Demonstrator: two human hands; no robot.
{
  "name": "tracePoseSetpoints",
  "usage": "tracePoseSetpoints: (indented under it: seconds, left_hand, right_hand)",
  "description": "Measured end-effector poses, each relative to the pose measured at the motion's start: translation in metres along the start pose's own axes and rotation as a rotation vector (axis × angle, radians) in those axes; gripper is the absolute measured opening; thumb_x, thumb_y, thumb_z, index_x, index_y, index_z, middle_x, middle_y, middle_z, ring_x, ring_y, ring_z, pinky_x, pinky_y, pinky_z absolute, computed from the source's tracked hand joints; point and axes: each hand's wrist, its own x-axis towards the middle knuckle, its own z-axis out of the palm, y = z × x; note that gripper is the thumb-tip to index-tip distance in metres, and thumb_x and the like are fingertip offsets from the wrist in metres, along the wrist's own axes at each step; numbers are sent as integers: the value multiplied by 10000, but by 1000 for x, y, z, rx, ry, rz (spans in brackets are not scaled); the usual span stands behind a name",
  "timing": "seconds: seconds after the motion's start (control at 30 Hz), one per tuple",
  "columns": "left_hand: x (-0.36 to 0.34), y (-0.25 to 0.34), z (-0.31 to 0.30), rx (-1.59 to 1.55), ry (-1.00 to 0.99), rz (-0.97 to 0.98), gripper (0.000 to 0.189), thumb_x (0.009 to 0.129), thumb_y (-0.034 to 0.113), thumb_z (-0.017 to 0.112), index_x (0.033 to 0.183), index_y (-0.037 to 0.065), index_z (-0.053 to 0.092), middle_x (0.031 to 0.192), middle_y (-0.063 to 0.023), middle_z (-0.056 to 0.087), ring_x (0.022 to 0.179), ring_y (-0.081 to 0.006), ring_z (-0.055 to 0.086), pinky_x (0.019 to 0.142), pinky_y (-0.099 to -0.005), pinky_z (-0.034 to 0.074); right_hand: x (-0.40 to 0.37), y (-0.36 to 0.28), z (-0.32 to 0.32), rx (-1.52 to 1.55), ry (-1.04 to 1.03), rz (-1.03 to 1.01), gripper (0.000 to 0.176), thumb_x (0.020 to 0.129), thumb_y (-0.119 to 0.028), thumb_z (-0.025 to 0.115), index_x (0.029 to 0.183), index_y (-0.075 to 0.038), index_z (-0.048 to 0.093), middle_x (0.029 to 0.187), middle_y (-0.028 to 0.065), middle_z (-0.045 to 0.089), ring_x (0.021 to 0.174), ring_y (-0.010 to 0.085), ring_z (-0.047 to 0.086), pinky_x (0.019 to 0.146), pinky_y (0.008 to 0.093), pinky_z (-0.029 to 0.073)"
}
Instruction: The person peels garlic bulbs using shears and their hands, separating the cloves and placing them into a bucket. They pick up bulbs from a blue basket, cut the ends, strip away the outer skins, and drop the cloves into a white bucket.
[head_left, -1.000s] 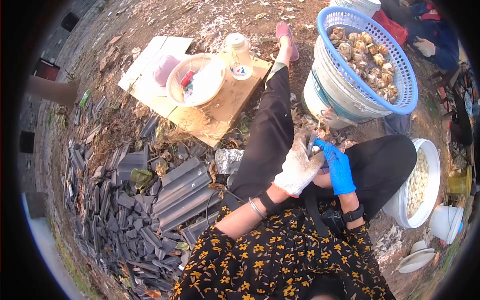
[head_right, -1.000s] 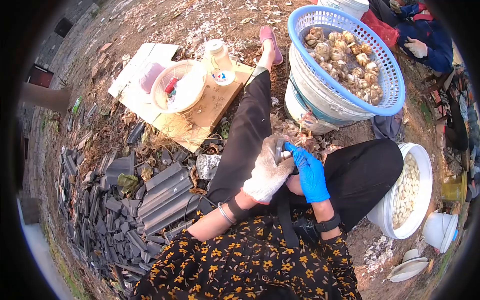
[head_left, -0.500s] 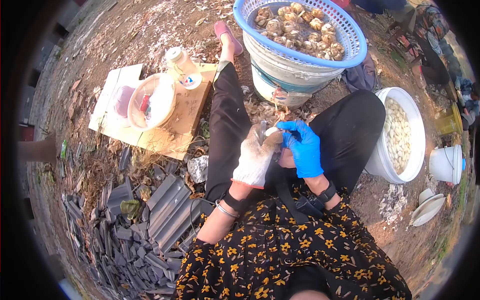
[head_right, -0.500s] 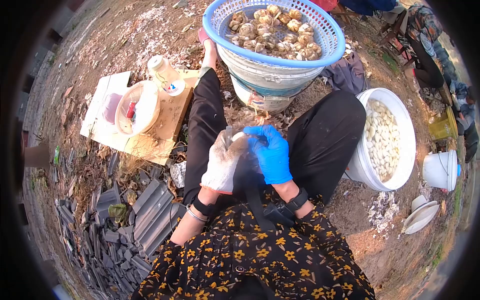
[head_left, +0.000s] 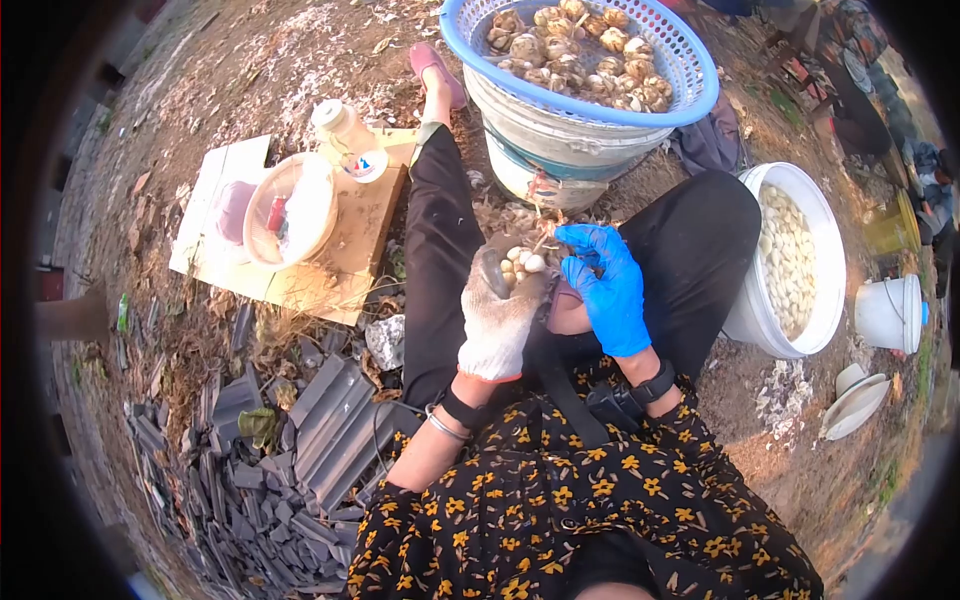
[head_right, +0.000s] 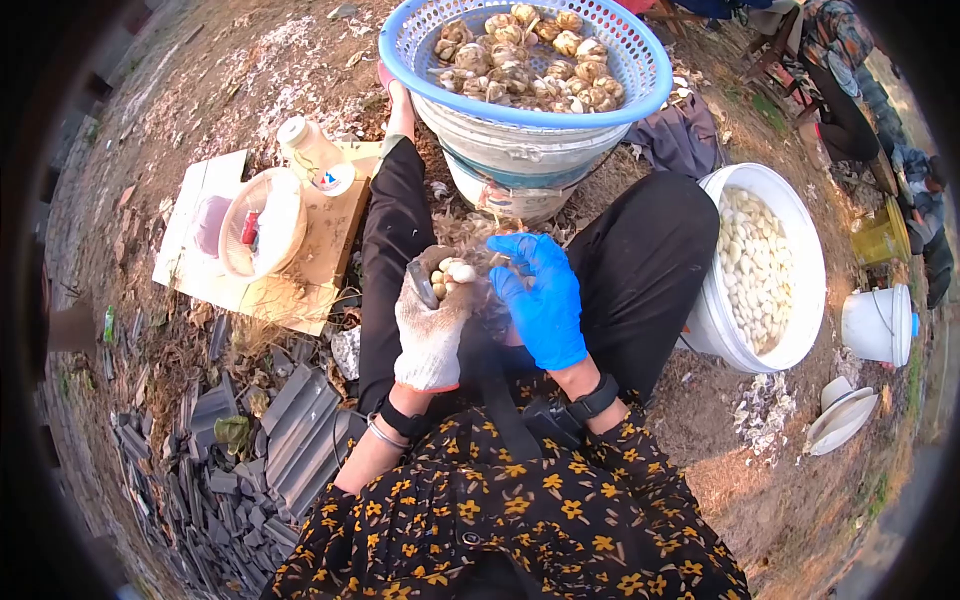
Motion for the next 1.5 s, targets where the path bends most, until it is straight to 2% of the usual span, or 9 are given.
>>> tracePoseSetpoints:
  seconds: [0.1, 0.23, 0.63, 0.83, 0.93, 0.97, 1.2, 1.43, 1.5]
  left_hand:
    - [-1, 2, 5, 95, -8, 94, 383, 836, 1, 692, 1193, 11, 553, 1023, -41, 620, 909, -92, 598, 785, -240, 515]
    - [-1, -5, 10, 62, 14, 98, 388, 850, 122, 744, 1178, 38, 554, 975, -76, 673, 860, -122, 657, 748, -270, 542]
    - [-9, -20, 15, -206, 18, -93, 207, 944, 141, 650, 1085, 25, 550, 932, -23, 610, 811, -86, 592, 727, -233, 512]
    - [-7, -20, 8, -228, 34, -230, 264, 844, 8, 643, 1093, 37, 559, 878, -29, 619, 733, -86, 597, 643, -227, 500]
    - [-1, -14, 10, -356, 41, -209, 264, 855, -23, 652, 1093, 34, 554, 835, -20, 605, 638, -57, 562, 521, -169, 439]
    - [0, -11, 7, -401, 8, -301, 333, 813, -71, 651, 1113, 31, 548, 865, -45, 615, 640, -55, 568, 509, -164, 433]
    - [-1, 4, 0, -753, -137, -415, 296, 830, -45, 590, 1116, 6, 532, 880, -80, 616, 456, -47, 411, 386, -173, 316]
    - [0, -1, -2, -321, -109, -337, 210, 831, 17, 665, 1034, 7, 610, 858, -46, 619, 626, -54, 544, 519, -189, 432]
    - [0, -1, -3, -41, -119, -107, 195, 844, 54, 692, 1026, 10, 636, 874, -33, 634, 689, -64, 572, 589, -214, 472]
  right_hand:
    - [1, -31, 1, 52, -140, 135, 289, 815, -79, 708, 1091, -42, 631, 972, 63, 677, 852, 229, 667, 802, 338, 532]
    - [-1, -28, 12, -226, -150, 45, 281, 789, -182, 749, 989, -43, 608, 914, 146, 650, 791, 289, 666, 718, 352, 536]
    - [-8, -15, 25, -348, -26, -111, 159, 787, -148, 707, 877, -57, 614, 778, 121, 641, 672, 269, 647, 609, 352, 514]
    - [-9, -5, 24, -107, -26, -30, 86, 897, -116, 636, 900, -30, 643, 812, 104, 679, 615, 207, 616, 604, 319, 504]
    - [-4, -9, 18, 106, -115, 125, 149, 958, -154, 601, 923, -33, 680, 862, 56, 703, 634, 114, 582, 607, 276, 490]
    - [-3, -2, 12, 288, -168, 351, 186, 965, -190, 609, 941, -32, 704, 891, 23, 700, 691, 55, 558, 619, 229, 469]
    - [-1, 9, 19, 765, -82, 478, 195, 934, -221, 653, 897, -35, 693, 861, 14, 665, 726, 64, 565, 647, 223, 475]
    - [-6, 19, 19, 589, -23, 718, 74, 921, -144, 627, 877, -91, 655, 786, -43, 587, 650, 41, 486, 585, 205, 402]
    - [-6, 23, 18, 560, -48, 698, 62, 918, -137, 616, 878, -104, 650, 772, -59, 565, 626, 34, 454, 563, 194, 366]
